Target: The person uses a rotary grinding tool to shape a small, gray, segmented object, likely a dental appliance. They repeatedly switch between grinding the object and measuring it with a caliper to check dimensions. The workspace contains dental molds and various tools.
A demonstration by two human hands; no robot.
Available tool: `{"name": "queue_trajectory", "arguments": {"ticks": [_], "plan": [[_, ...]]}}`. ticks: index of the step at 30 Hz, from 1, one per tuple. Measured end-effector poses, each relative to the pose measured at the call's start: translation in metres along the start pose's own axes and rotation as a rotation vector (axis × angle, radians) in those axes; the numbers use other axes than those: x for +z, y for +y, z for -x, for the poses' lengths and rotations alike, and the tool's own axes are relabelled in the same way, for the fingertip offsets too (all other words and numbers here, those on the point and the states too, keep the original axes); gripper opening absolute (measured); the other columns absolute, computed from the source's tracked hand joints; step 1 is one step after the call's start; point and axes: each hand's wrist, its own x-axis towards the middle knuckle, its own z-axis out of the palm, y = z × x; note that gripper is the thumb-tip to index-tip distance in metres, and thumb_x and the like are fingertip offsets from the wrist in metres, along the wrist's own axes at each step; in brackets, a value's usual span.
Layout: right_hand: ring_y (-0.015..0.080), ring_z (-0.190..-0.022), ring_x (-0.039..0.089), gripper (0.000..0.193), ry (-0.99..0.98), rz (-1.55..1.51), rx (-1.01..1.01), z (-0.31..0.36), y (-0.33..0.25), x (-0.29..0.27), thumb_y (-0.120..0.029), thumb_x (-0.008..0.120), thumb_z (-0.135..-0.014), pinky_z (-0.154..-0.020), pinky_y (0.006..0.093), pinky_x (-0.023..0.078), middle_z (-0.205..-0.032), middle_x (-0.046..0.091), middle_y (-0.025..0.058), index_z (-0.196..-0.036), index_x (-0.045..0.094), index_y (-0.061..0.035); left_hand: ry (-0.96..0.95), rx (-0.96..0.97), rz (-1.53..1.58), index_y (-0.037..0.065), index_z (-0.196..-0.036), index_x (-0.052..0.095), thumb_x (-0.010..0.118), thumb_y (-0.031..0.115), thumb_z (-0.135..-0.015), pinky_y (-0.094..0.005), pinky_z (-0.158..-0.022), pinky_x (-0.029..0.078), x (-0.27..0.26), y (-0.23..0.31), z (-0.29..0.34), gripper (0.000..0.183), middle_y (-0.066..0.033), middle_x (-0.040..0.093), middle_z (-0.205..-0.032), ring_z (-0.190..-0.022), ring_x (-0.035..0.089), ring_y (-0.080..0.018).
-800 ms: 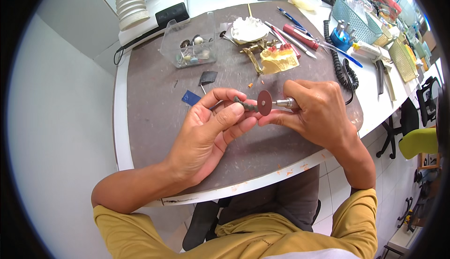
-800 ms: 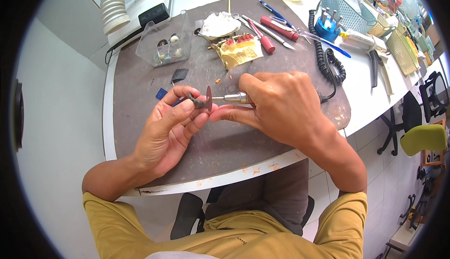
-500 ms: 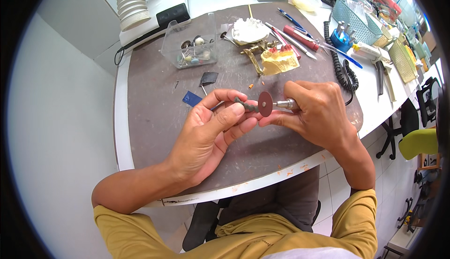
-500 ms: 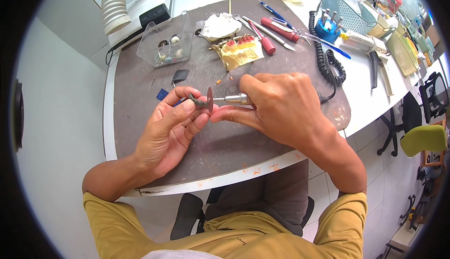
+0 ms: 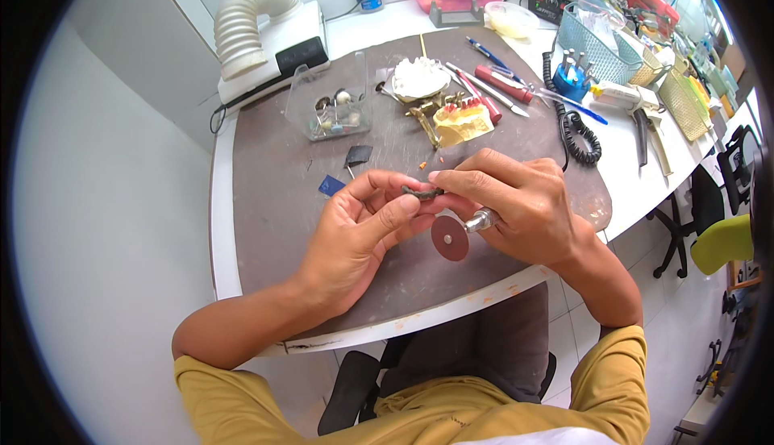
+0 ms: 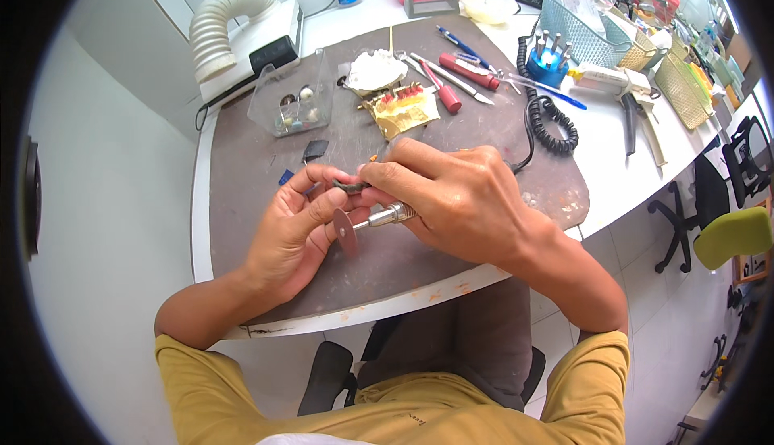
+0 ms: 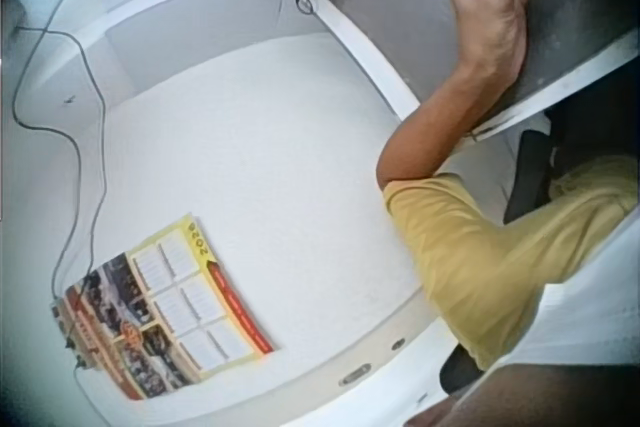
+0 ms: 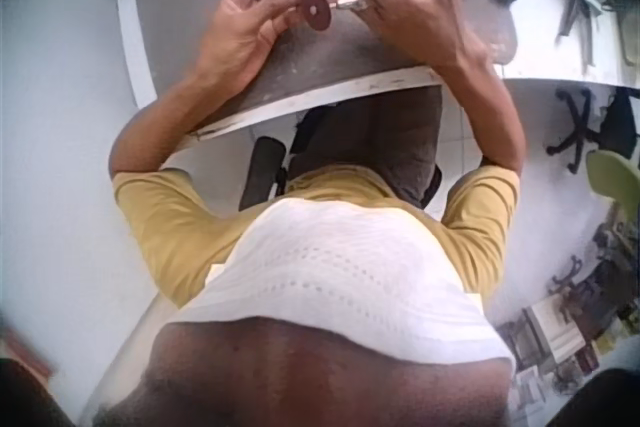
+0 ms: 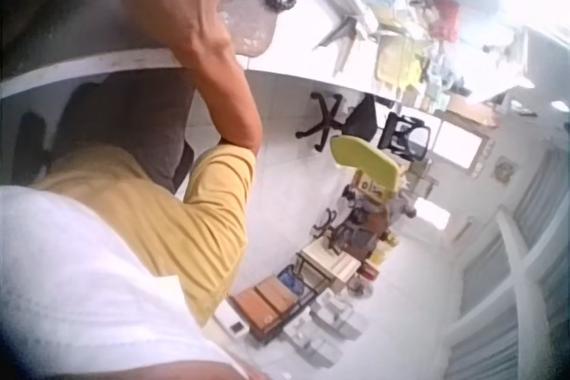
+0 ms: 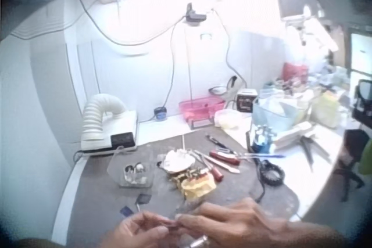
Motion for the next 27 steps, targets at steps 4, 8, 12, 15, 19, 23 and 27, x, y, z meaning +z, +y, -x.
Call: {"name": "queue_trajectory", "arguments": {"ticks": [4,8,12,15,19,23,27], "plan": [[0.021,-0.056,0.061,0.03,-0.007,-0.022,0.006,-0.001,0.001,-0.005,-0.003,0.07,-0.065,-0.047,0.03,0.049,-0.076,0.059,0.0023,-0.093,0.063,-0.0086,0.148,0.084,-0.086,0.007,-0.112,0.049,0.063,0.015,-0.09,-0.0272,-0.073,0.049,0.009,0.002,0.004,0.027,-0.0055,0.058,-0.099,-0.096,0.061,-0.0157],[0.0225,-0.058,0.062,0.026,-0.056,0.021,0.023,0.001,0.004,-0.007,-0.005,0.07,-0.067,-0.049,0.032,0.049,-0.08,0.06,0.0029,-0.091,0.062,-0.0091,0.482,0.306,-0.174,0.006,-0.11,0.049,0.058,0.019,-0.092,-0.0244,-0.066,0.045,0.002,0.019,0.019,0.023,-0.0018,0.051,-0.088,-0.08,0.055,-0.0108],[0.0219,-0.06,0.061,0.028,-0.208,0.081,0.072,0.007,0.007,-0.011,-0.004,0.071,-0.065,-0.051,0.0328,0.049,-0.08,0.06,0.0029,-0.091,0.062,-0.0087,0.003,0.5,-0.231,0.001,-0.106,0.052,0.053,0.021,-0.096,-0.0223,-0.07,0.042,0.034,0.028,0.063,0.023,-0.0079,0.058,-0.091,-0.079,0.054,-0.0119],[0.0234,-0.062,0.062,0.024,-0.284,0.091,0.045,0.01,0.005,-0.004,-0.008,0.07,-0.068,-0.052,0.0344,0.049,-0.08,0.058,0.0028,-0.089,0.06,-0.0095,-0.194,0.493,-0.067,0.0,-0.097,0.056,0.046,0.042,-0.097,-0.0321,-0.068,0.048,0.094,0.0,0.086,0.043,-0.0107,0.058,-0.081,-0.075,0.057,-0.0213],[0.0279,-0.063,0.063,0.012,-0.427,0.148,-0.012,0.009,0.001,-0.004,-0.01,0.061,-0.075,-0.053,0.0373,0.051,-0.085,0.06,0.0083,-0.085,0.056,-0.0046,-0.559,0.435,0.273,-0.001,-0.093,0.063,0.058,0.029,-0.092,-0.0367,-0.079,0.047,0.112,-0.019,0.082,0.03,-0.0142,0.062,-0.089,-0.087,0.058,-0.0246],[0.0285,-0.063,0.063,0.01,-0.391,0.14,-0.02,0.007,0.003,-0.003,-0.012,0.06,-0.077,-0.053,0.0378,0.051,-0.086,0.061,0.0095,-0.083,0.056,-0.0045,-0.562,0.425,0.386,0.002,-0.09,0.064,0.061,0.028,-0.091,-0.0364,-0.085,0.045,0.117,-0.026,0.078,0.026,-0.0116,0.063,-0.089,-0.098,0.055,-0.0276],[0.0292,-0.065,0.063,0.018,-0.399,0.138,0.029,0.008,0.003,-0.004,-0.013,0.066,-0.075,-0.056,0.0384,0.051,-0.088,0.06,0.0079,-0.089,0.058,-0.0058,-0.645,0.639,0.473,-0.003,-0.092,0.063,0.063,0.038,-0.087,-0.037,-0.083,0.048,0.135,-0.034,0.064,0.041,-0.0172,0.064,-0.093,-0.096,0.058,-0.0288]]}}
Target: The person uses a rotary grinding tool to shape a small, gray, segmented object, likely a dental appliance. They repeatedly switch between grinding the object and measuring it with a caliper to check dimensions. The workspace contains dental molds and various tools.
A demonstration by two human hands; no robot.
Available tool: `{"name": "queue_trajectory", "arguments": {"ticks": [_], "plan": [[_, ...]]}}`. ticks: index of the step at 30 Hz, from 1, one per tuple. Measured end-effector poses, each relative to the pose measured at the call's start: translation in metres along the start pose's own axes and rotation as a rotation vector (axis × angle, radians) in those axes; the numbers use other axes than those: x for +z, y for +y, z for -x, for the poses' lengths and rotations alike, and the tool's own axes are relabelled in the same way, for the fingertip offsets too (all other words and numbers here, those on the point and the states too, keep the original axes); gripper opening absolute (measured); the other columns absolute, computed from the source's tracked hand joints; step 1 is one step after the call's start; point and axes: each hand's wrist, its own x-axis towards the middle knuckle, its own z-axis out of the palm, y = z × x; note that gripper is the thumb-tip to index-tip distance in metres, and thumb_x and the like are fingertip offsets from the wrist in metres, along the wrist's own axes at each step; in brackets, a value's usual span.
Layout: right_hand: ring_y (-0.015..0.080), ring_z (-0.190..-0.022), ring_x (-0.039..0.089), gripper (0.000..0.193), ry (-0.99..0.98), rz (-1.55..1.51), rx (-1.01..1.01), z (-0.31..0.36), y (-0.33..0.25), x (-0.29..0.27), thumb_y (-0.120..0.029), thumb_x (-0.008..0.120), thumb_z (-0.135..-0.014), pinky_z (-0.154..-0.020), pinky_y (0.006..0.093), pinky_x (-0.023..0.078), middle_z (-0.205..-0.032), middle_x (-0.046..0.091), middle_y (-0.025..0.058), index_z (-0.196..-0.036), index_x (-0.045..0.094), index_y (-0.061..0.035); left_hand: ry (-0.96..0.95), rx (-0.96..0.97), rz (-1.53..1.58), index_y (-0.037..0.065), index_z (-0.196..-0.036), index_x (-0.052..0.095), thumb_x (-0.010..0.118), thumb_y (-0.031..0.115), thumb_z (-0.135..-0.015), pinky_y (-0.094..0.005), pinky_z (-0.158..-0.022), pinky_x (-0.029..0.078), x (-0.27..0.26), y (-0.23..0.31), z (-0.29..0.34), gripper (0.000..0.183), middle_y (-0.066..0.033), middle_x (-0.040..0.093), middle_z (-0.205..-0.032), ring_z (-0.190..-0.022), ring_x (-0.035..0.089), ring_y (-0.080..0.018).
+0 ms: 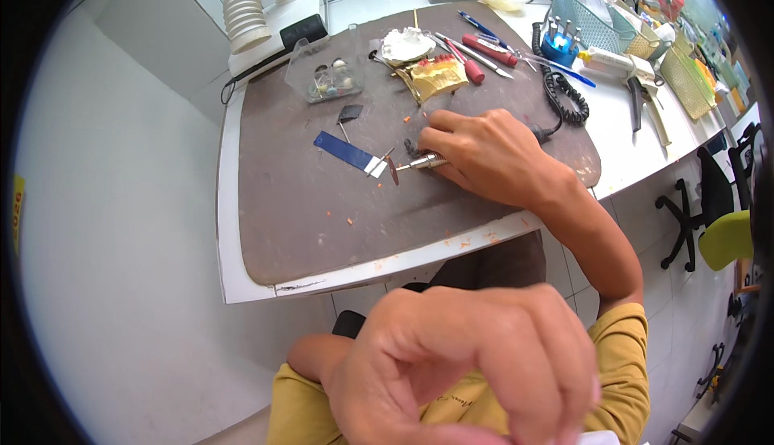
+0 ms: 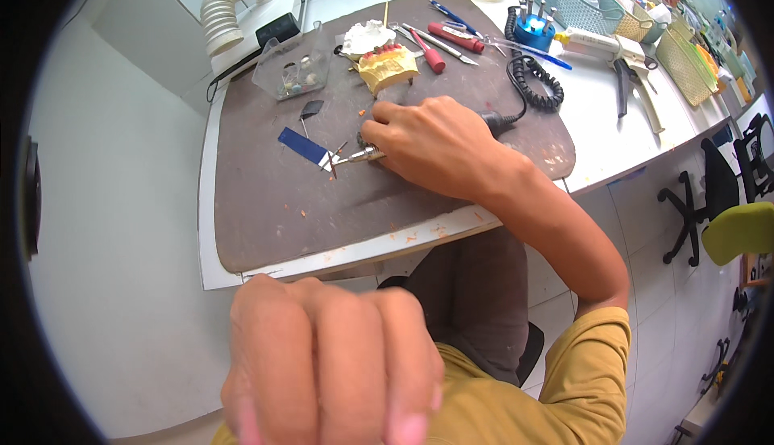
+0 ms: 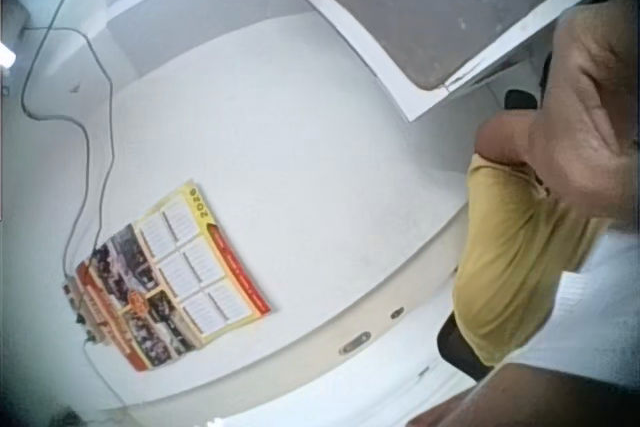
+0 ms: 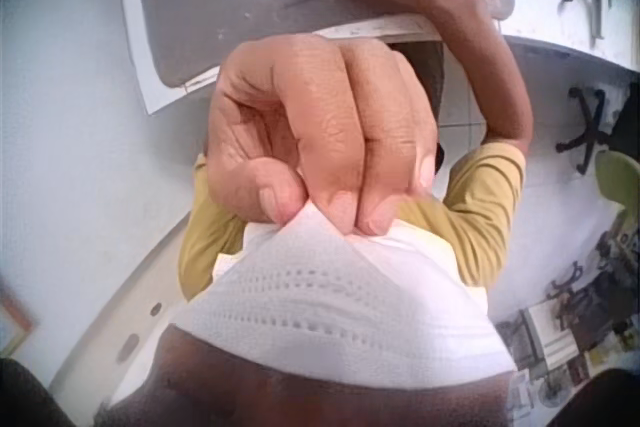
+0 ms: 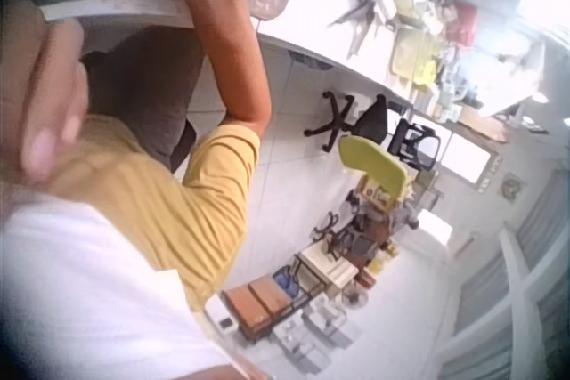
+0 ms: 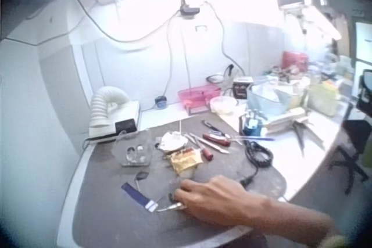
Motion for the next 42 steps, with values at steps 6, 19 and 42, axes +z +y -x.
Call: {"name": "queue_trajectory", "arguments": {"ticks": [6,19,42], "plan": [[0.0306,-0.065,0.064,0.009,0.047,-0.011,-0.016,0.004,0.004,0.003,-0.011,0.06,-0.078,-0.056,0.0384,0.052,-0.085,0.062,0.0109,-0.084,0.059,-0.0033,0.032,-0.17,-0.009,-0.005,-0.096,0.061,0.06,0.039,-0.089,-0.0358,-0.078,0.05,0.011,0.005,0.006,0.045,-0.0173,0.064,-0.092,-0.088,0.06,-0.0259],[0.0272,-0.066,0.063,0.022,0.492,-0.177,0.084,0.005,0.013,-0.013,-0.008,0.071,-0.071,-0.059,0.0352,0.051,-0.083,0.065,0.0071,-0.092,0.063,-0.0076,0.618,-0.692,-0.711,0.0,-0.111,0.055,0.051,0.018,-0.096,-0.0225,-0.071,0.047,-0.067,0.065,0.007,0.024,-0.0085,0.062,-0.091,-0.078,0.059,-0.0121],[0.0061,-0.049,0.053,0.028,0.44,-0.157,0.558,-0.025,0.054,-0.062,-0.014,0.064,-0.085,-0.042,0.0229,0.039,-0.074,0.065,0.0002,-0.112,0.064,-0.0092,0.627,-0.58,-0.449,0.002,-0.106,0.051,0.058,0.01,-0.093,-0.0303,-0.087,0.052,-0.139,0.07,-0.015,0.016,-0.0127,0.062,-0.104,-0.1,0.062,-0.0213]]}}
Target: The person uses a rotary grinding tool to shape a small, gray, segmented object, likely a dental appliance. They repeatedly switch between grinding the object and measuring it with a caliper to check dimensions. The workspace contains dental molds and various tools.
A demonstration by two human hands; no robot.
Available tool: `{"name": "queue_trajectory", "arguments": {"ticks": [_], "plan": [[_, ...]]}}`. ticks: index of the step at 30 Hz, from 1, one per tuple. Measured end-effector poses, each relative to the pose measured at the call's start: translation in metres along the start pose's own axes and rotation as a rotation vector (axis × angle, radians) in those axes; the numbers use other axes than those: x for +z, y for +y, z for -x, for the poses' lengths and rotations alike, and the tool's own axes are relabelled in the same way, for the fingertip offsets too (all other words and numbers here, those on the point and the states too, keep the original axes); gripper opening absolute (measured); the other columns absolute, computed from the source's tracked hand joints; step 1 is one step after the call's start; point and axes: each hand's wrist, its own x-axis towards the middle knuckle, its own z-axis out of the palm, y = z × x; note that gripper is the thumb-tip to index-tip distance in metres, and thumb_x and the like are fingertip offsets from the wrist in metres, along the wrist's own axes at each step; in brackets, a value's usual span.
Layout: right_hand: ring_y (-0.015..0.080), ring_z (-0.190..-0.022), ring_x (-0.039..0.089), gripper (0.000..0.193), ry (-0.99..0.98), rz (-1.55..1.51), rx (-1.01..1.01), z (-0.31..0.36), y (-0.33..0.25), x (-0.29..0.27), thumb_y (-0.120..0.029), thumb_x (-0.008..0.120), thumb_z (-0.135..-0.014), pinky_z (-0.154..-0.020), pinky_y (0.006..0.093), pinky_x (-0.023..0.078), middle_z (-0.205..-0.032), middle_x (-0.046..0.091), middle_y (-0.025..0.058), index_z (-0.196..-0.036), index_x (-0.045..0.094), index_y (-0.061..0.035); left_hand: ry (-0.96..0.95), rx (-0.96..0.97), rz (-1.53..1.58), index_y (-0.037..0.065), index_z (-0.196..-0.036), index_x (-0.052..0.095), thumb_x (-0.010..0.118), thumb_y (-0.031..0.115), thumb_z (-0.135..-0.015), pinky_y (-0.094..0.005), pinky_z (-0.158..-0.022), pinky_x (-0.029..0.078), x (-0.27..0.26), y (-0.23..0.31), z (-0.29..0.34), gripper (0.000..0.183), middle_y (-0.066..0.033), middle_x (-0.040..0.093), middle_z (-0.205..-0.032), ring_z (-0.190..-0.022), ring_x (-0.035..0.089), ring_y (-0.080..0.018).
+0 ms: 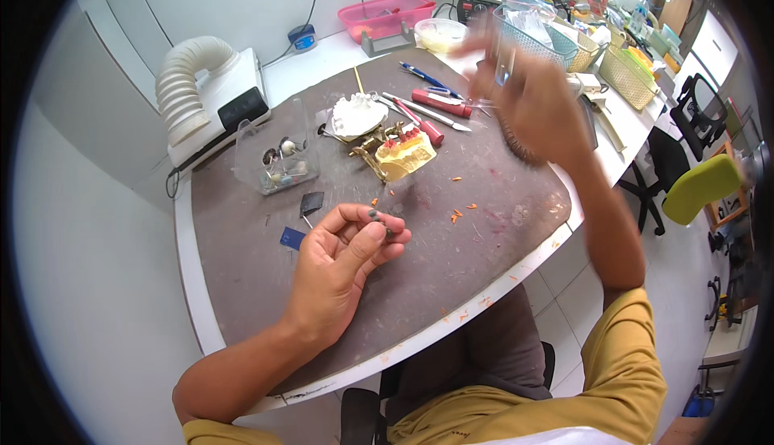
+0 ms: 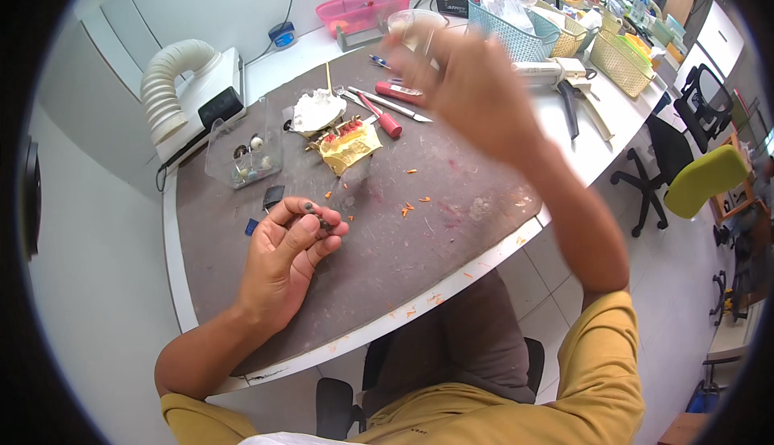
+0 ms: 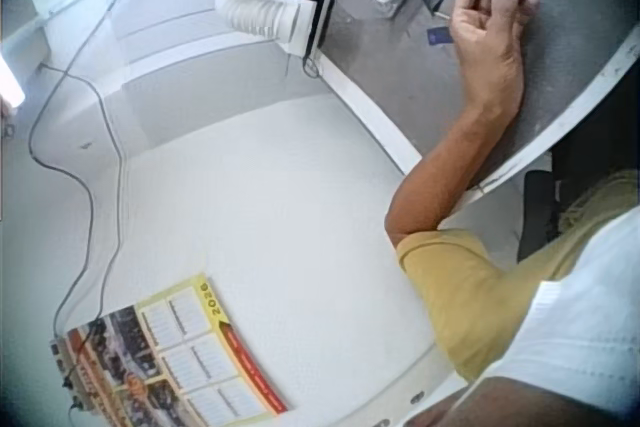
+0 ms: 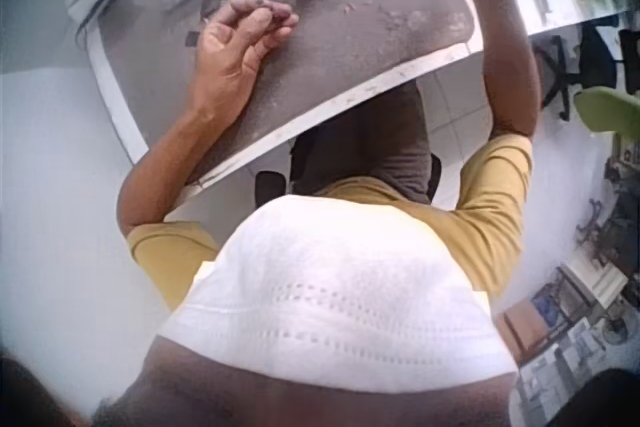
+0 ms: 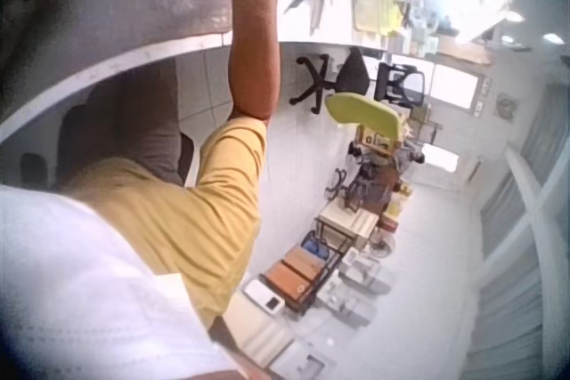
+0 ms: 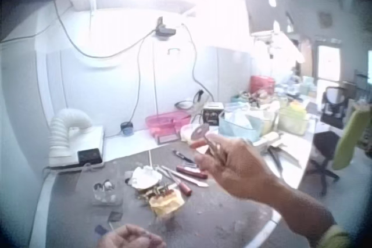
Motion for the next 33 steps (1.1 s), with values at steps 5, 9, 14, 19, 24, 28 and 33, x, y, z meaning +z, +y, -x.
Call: {"name": "queue_trajectory", "arguments": {"ticks": [5,9,14,19,24,28,33], "plan": [[0.0103,-0.043,0.048,0.038,-0.049,-0.097,0.349,-0.14,0.075,-0.059,-0.029,0.071,-0.084,-0.038,0.0244,0.041,-0.063,0.057,0.0072,-0.099,0.062,0.0049,0.009,-0.056,-0.026,0.001,-0.115,0.051,0.06,0.012,-0.091,-0.0284,-0.082,0.053,0.007,0.008,-0.003,0.028,-0.0127,0.064,-0.099,-0.094,0.065,-0.0223],[0.0085,-0.046,0.046,0.027,-0.22,0.278,0.404,-0.191,0.153,-0.069,-0.016,0.055,-0.081,-0.042,0.0247,0.038,-0.071,0.061,0.0039,-0.098,0.068,-0.0005,-0.047,-0.084,-0.022,-0.001,-0.117,0.051,0.061,0.012,-0.091,-0.0309,-0.083,0.053,0.007,0.005,-0.006,0.031,-0.0148,0.065,-0.101,-0.096,0.065,-0.0235],[0.0201,-0.052,0.058,0.021,-0.422,0.471,0.562,-0.232,0.181,-0.026,0.0,0.05,-0.061,-0.046,0.0345,0.044,-0.072,0.064,0.0149,-0.075,0.065,0.004,-0.029,-0.123,-0.005,-0.001,-0.117,0.051,0.06,0.011,-0.091,-0.0308,-0.082,0.053,0.002,0.008,-0.005,0.029,-0.0149,0.065,-0.101,-0.095,0.065,-0.0241],[0.0234,-0.06,0.065,0.025,-0.522,0.632,0.584,-0.254,0.219,-0.011,0.001,0.048,-0.056,-0.052,0.0365,0.049,-0.076,0.065,0.0166,-0.074,0.066,0.0032,-0.018,-0.16,0.007,0.0,-0.116,0.052,0.059,0.009,-0.092,-0.0306,-0.079,0.053,-0.001,0.009,-0.006,0.027,-0.0132,0.062,-0.101,-0.094,0.065,-0.0241],[0.021,-0.051,0.06,0.013,-0.483,0.68,0.588,-0.252,0.215,0.004,-0.007,0.06,-0.07,-0.047,0.0353,0.047,-0.063,0.061,0.0132,-0.075,0.066,0.0024,0.001,-0.149,0.041,0.0,-0.116,0.053,0.059,0.007,-0.091,-0.0312,-0.079,0.054,-0.002,0.007,-0.007,0.027,-0.0112,0.061,-0.098,-0.094,0.065,-0.0255],[0.0188,-0.045,0.057,0.024,-0.411,0.679,0.513,-0.252,0.223,-0.001,-0.019,0.062,-0.075,-0.042,0.0316,0.044,-0.058,0.061,0.0119,-0.077,0.065,0.0043,0.031,-0.134,0.048,0.0,-0.114,0.053,0.06,0.007,-0.09,-0.0315,-0.079,0.056,0.0,0.005,-0.006,0.026,-0.0105,0.062,-0.096,-0.094,0.066,-0.0268],[0.0138,-0.045,0.055,0.031,-0.215,0.539,0.276,-0.266,0.232,-0.016,-0.032,0.063,-0.083,-0.043,0.028,0.043,-0.058,0.059,0.0078,-0.081,0.064,-0.0013,0.064,-0.097,0.038,0.001,-0.114,0.051,0.062,0.009,-0.09,-0.0309,-0.083,0.056,0.003,0.006,-0.003,0.028,-0.0096,0.061,-0.098,-0.096,0.065,-0.0262]]}}
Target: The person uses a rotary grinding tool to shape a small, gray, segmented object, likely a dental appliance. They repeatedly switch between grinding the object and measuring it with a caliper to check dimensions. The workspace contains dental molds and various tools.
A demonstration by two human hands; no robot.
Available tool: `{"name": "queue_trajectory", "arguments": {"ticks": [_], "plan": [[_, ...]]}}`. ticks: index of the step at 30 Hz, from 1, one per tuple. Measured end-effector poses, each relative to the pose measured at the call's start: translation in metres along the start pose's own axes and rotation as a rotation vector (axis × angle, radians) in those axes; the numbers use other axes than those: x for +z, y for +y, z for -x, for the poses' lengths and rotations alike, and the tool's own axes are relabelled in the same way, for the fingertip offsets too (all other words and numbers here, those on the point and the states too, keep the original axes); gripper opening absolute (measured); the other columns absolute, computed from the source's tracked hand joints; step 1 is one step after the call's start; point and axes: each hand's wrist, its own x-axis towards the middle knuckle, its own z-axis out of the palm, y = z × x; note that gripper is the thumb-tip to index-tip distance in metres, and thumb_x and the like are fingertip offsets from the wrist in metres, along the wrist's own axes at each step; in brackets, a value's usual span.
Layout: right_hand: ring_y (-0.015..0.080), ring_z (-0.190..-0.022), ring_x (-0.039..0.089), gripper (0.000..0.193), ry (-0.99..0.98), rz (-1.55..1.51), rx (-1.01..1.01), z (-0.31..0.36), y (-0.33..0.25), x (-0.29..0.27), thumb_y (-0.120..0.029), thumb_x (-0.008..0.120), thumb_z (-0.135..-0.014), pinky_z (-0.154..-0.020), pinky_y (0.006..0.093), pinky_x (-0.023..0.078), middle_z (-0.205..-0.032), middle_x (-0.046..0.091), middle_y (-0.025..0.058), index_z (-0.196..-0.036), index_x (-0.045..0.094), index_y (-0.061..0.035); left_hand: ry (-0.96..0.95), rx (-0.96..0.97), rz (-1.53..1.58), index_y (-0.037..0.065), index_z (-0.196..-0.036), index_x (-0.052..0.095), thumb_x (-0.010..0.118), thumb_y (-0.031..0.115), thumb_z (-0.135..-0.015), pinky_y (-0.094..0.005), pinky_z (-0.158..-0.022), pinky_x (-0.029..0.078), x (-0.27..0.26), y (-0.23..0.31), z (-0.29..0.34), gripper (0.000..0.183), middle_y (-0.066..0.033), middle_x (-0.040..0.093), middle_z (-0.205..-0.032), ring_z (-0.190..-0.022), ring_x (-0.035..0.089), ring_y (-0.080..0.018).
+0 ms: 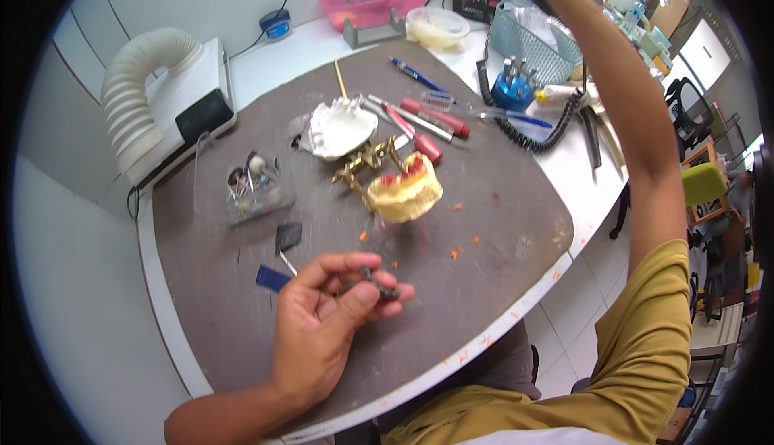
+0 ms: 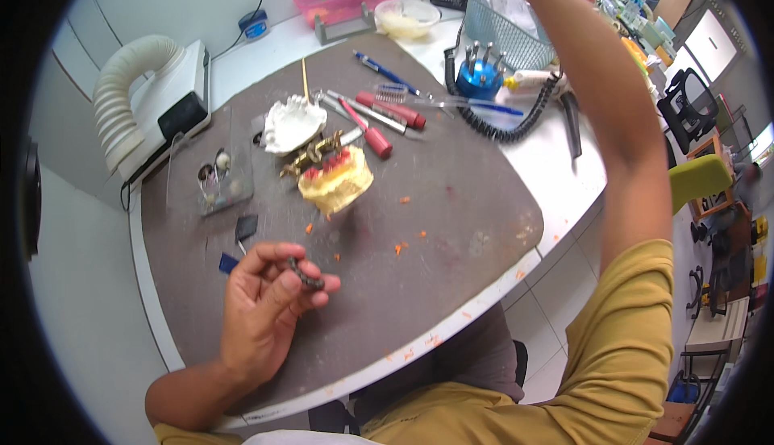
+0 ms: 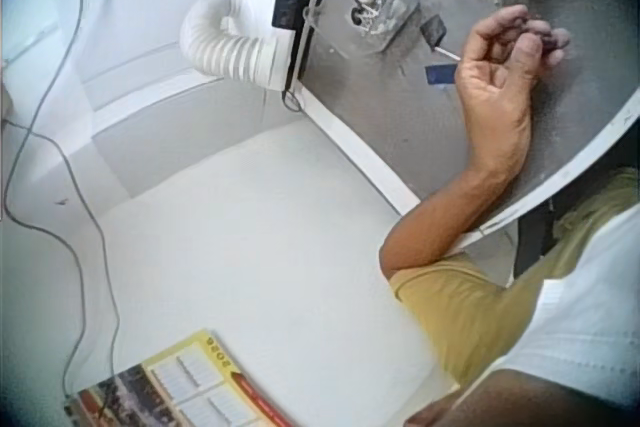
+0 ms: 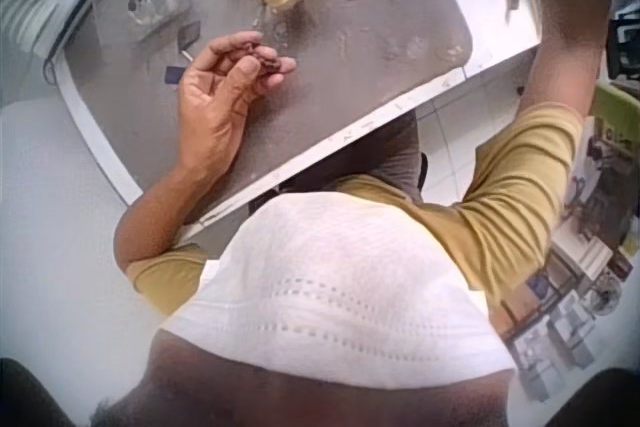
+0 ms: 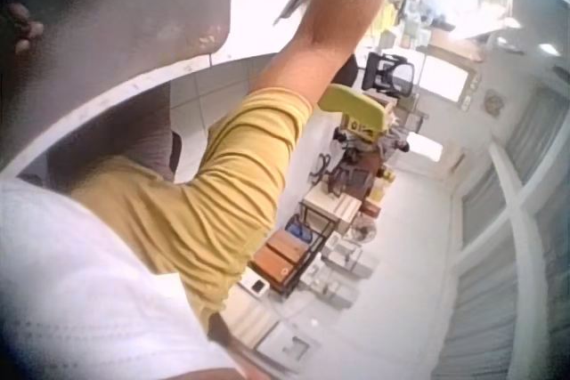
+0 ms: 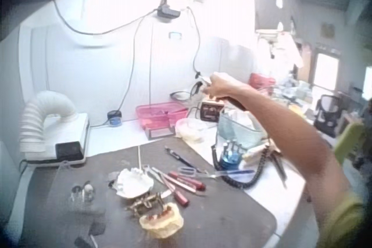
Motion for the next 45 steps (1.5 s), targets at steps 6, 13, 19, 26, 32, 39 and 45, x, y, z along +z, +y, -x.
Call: {"name": "queue_trajectory", "arguments": {"ticks": [6,13,19,26,32,39,45], "plan": [[0.0043,-0.038,0.034,0.052,0.31,-0.143,-0.295,0.222,-0.125,-0.07,-0.056,0.058,-0.086,-0.033,0.0227,0.026,-0.051,0.043,-0.0035,-0.061,0.046,-0.0121,-0.014,0.03,0.027,0.005,-0.107,0.049,0.062,0.014,-0.09,-0.0271,-0.087,0.055,0.001,-0.002,0.0,0.022,-0.009,0.061,-0.102,-0.103,0.063,-0.0241],[0.0115,-0.043,0.05,0.04,0.186,-0.297,-0.621,0.365,-0.168,-0.008,-0.04,0.076,-0.074,-0.043,0.0279,0.04,-0.056,0.056,0.0058,-0.077,0.06,-0.0028,-0.033,0.046,0.068,0.005,-0.108,0.051,0.06,0.01,-0.091,-0.0278,-0.09,0.053,-0.003,-0.005,0.012,0.02,-0.0093,0.061,-0.105,-0.105,0.061,-0.0216],[0.0223,-0.042,0.052,0.057,0.025,-0.356,-0.62,0.386,-0.179,0.01,-0.056,0.075,-0.066,-0.041,0.0323,0.04,-0.049,0.049,0.0071,-0.067,0.049,-0.0056,-0.005,0.075,0.01,0.005,-0.109,0.052,0.061,0.009,-0.091,-0.0304,-0.091,0.051,-0.003,-0.011,0.014,0.021,-0.0104,0.061,-0.106,-0.104,0.061,-0.0204],[0.023,-0.044,0.052,0.056,-0.007,-0.389,-0.552,0.389,-0.183,0.014,-0.046,0.083,-0.058,-0.044,0.0314,0.04,-0.056,0.052,0.0086,-0.067,0.046,-0.0049,-0.031,0.112,-0.018,0.006,-0.108,0.052,0.059,0.009,-0.092,-0.0332,-0.09,0.052,-0.004,-0.017,0.014,0.018,-0.0159,0.061,-0.109,-0.106,0.061,-0.0227],[0.0245,-0.044,0.049,0.053,0.012,-0.352,-0.564,0.388,-0.182,0.015,-0.041,0.083,-0.059,-0.044,0.0326,0.038,-0.056,0.05,0.0087,-0.066,0.044,-0.0052,-0.032,0.113,0.016,0.005,-0.107,0.052,0.057,0.01,-0.093,-0.034,-0.091,0.052,-0.003,-0.015,0.011,0.016,-0.0175,0.061,-0.109,-0.106,0.061,-0.0235],[0.0236,-0.043,0.049,0.053,0.026,-0.343,-0.557,0.389,-0.182,0.016,-0.046,0.08,-0.062,-0.042,0.0326,0.037,-0.053,0.05,0.0077,-0.065,0.044,-0.0063,-0.04,0.097,0.039,0.004,-0.109,0.051,0.057,0.01,-0.093,-0.0328,-0.089,0.052,-0.002,-0.012,0.012,0.019,-0.0141,0.063,-0.105,-0.104,0.062,-0.021],[0.0215,-0.042,0.052,0.054,0.085,-0.36,-0.577,0.388,-0.179,0.015,-0.051,0.077,-0.067,-0.04,0.0318,0.038,-0.051,0.052,0.0057,-0.064,0.045,-0.0075,-0.068,0.05,0.067,0.002,-0.116,0.052,0.058,0.013,-0.093,-0.0276,-0.082,0.052,-0.003,-0.007,0.012,0.027,-0.0096,0.064,-0.1,-0.091,0.062,-0.0142]]}}
